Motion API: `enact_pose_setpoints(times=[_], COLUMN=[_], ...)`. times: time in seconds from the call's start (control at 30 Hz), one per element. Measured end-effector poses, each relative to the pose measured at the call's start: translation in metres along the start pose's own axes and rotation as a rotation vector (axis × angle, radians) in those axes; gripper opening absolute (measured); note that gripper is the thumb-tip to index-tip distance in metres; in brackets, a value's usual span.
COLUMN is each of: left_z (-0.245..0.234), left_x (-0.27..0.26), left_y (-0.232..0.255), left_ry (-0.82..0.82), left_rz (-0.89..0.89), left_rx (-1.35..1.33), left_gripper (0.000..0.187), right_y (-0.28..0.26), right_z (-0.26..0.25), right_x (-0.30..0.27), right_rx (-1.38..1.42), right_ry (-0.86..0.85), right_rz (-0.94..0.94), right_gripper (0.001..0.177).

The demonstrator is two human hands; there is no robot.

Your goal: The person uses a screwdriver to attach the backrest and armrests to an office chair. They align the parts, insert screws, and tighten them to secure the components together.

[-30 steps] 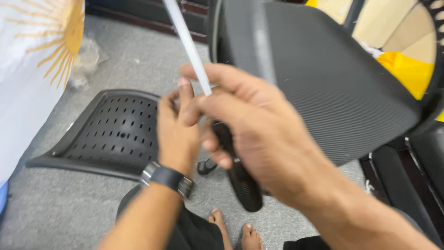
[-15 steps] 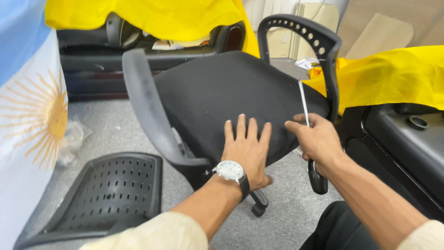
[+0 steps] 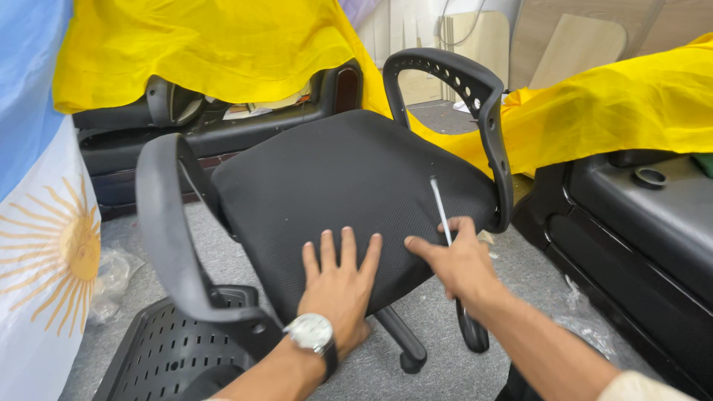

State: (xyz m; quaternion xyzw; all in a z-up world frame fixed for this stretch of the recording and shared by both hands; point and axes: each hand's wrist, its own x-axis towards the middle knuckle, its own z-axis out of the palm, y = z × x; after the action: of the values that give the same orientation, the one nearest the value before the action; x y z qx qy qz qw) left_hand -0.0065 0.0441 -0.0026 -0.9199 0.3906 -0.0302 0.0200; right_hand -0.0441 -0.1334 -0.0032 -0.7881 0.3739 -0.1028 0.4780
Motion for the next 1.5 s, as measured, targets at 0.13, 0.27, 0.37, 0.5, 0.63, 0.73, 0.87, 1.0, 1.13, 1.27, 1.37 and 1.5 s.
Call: enact_pose_setpoints(times=[0.13,0.27,0.37,0.5,0.63,0.73,0.87,1.0,1.13,1.27,1.37,1.5], left_z=[-0.003,-0.009,-0.015,-0.025,-0.034,-0.031,-0.019,-0.012,-0.011,-0.013,-0.014,-0.018], left_x=[-0.031,-0.051,-0.056,-0.023,0.055,0.110,0.144,0.159,0.165,0.169,0.169,0.165], left_y=[-0.007,-0.005,0.000,0.023,0.055,0.084,0.125,0.141,0.140,0.139,0.137,0.134], left_ry=[-0.046,-0.144,-0.195,-0.183,0.060,-0.092,-0.040,-0.058,-0.113,-0.188,-0.270,-0.280], left_rz=[0.072,0.112,0.080,-0.048,-0.032,-0.191,-0.400,-0.359,-0.431,-0.441,-0.439,-0.453], left_rx=[-0.025,0.080,-0.053,-0.369,-1.282,-1.929,-2.099,-2.342,-2.345,-2.302,-2.297,-2.302], left_gripper=[0.130,0.133,0.135,0.091,0.045,0.041,0.039,0.034,0.029,0.026,0.028,0.022], right_y=[0.006,0.020,0.032,0.046,0.057,0.062,0.072,0.068,0.049,0.028,0.022,0.023], right_z=[-0.002,-0.018,-0.032,-0.059,-0.091,-0.122,-0.135,-0.137,-0.137,-0.131,-0.127,-0.119], right_x=[-0.040,-0.075,-0.091,-0.102,-0.106,-0.100,-0.104,-0.105,-0.080,-0.042,-0.025,-0.019], right_rx=[-0.163,-0.263,-0.309,-0.313,-0.183,0.030,0.297,0.351,0.445,0.552,0.616,0.635], right_ry=[-0.042,-0.081,-0.072,-0.069,0.125,0.125,0.072,0.120,0.223,0.235,0.204,0.237], right_rz=[0.108,0.092,0.039,-0.001,-0.098,-0.024,0.063,0.059,0.055,-0.075,-0.139,-0.156], right_gripper=[0.087,0.086,0.074,0.052,0.036,0.040,0.040,0.038,0.030,0.025,0.024,0.025])
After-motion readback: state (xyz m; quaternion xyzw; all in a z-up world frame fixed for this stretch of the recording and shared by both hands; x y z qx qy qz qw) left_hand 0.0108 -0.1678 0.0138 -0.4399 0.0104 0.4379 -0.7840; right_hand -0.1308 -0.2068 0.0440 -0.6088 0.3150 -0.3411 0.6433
